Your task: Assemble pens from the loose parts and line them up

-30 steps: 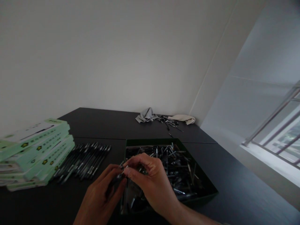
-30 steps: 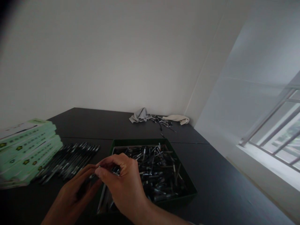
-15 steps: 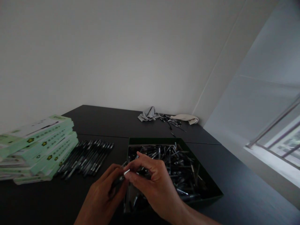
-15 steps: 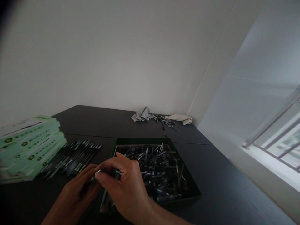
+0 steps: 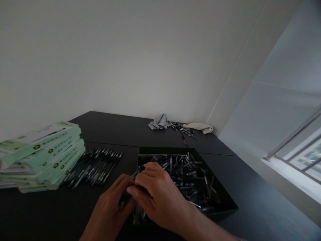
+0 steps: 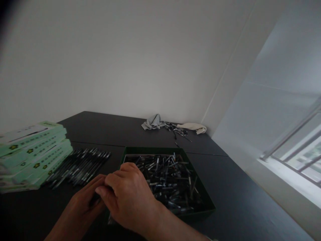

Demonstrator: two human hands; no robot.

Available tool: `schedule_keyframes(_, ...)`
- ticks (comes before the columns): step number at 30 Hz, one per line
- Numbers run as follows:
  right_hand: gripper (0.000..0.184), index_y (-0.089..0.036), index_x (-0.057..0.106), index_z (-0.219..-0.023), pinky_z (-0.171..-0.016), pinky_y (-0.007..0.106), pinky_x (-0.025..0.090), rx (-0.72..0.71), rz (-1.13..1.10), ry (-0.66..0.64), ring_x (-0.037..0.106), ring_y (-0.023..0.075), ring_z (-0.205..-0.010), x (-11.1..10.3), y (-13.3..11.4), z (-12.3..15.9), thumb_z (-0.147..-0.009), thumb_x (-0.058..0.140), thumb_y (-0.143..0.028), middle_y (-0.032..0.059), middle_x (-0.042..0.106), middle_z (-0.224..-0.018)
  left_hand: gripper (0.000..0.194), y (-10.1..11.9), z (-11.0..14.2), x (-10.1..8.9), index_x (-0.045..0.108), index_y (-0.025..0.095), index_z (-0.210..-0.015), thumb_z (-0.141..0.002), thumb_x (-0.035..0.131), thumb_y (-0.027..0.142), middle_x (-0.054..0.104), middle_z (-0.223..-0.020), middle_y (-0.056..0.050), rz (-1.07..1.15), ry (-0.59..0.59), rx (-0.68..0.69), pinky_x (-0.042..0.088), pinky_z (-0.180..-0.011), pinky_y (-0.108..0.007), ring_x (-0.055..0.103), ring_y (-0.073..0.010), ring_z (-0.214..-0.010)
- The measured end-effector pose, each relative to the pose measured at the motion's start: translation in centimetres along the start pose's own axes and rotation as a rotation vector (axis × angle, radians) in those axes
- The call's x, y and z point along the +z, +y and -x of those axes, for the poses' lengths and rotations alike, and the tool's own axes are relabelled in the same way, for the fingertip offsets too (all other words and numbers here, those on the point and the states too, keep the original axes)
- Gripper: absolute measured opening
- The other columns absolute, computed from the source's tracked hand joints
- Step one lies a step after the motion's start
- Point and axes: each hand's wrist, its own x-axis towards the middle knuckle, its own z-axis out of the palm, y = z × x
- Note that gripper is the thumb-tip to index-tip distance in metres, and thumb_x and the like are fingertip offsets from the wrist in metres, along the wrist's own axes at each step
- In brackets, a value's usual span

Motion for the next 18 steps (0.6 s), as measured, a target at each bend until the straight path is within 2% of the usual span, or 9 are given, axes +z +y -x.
schedule_keyframes(3, 0.02, -0.017, 0.056, -0.079, -0.077, 0.03, 0.039, -0.004, 0.015, -0.055, 0.052, 0.016, -0.076, -0.2, -0.2, 0.1, -0.09, 0.05, -0.032, 0.0024, 0.061, -0.073, 0.008, 0.1, -0.2, -0.1, 0.049, 0.027, -0.095, -0.09, 0.045, 0.032, 0.05, -0.093, 0.003, 0.024, 0.004, 0.006, 0.041, -0.073, -0.02, 0.054, -0.0121, -0.085)
schedule_keyframes(6, 0.015, -0.016, 0.058, -0.093, -0.083, 0.029, 0.04, 0.016, -0.022, -0.109, 0.054, 0.0177, -0.089, -0.8, -0.4, 0.4, -0.091, 0.048, -0.027, 0.0051, 0.063, -0.085, 0.009, 0.2, -0.3, -0.1, 0.049, 0.025, -0.097, -0.09, 0.047, 0.031, 0.05, -0.096, 0.002, 0.027, 0.003, -0.002, 0.041, -0.075, -0.021, 0.054, -0.0132, -0.087)
schedule_keyframes(9, 0.012, -0.016, 0.058, -0.087, -0.088, 0.03, 0.04, -0.038, -0.022, -0.14, 0.056, 0.0162, -0.084, -1.1, -0.7, 0.5, -0.09, 0.047, -0.022, 0.0037, 0.062, -0.08, 0.007, 0.1, -0.2, 0.0, 0.05, 0.024, -0.091, -0.085, 0.049, 0.021, 0.05, -0.093, 0.002, 0.022, 0.019, 0.011, 0.041, -0.073, -0.021, 0.053, -0.0128, -0.083)
schedule_keyframes(13, 0.024, -0.018, 0.053, -0.068, -0.091, 0.034, 0.038, -0.085, 0.044, -0.105, 0.054, 0.0131, -0.066, -0.8, -0.8, 0.3, -0.09, 0.047, -0.028, -0.0002, 0.059, -0.064, 0.008, -0.1, 0.0, 0.0, 0.051, 0.025, -0.088, -0.083, 0.049, 0.019, 0.05, -0.089, 0.003, 0.02, 0.016, 0.036, 0.041, -0.068, -0.021, 0.053, -0.0117, -0.079)
schedule_keyframes(16, 0.017, -0.017, 0.056, -0.082, -0.096, 0.034, 0.035, -0.047, 0.044, -0.086, 0.058, 0.0143, -0.074, -0.5, -0.9, 0.2, -0.089, 0.051, -0.032, 0.0004, 0.063, -0.073, 0.012, -0.2, 0.0, -0.1, 0.052, 0.026, -0.091, -0.083, 0.047, 0.02, 0.051, -0.092, 0.003, 0.016, 0.033, 0.043, 0.04, -0.07, -0.021, 0.054, -0.013, -0.083)
schedule_keyframes(18, 0.014, -0.015, 0.056, -0.093, -0.101, 0.032, 0.032, -0.046, 0.036, -0.096, 0.059, 0.0151, -0.083, -0.2, -1.0, 0.3, -0.089, 0.049, -0.026, 0.0028, 0.064, -0.081, 0.011, -0.1, -0.1, -0.1, 0.053, 0.026, -0.09, -0.083, 0.047, 0.02, 0.051, -0.091, 0.002, 0.016, 0.047, 0.045, 0.04, -0.07, -0.022, 0.054, -0.0134, -0.083)
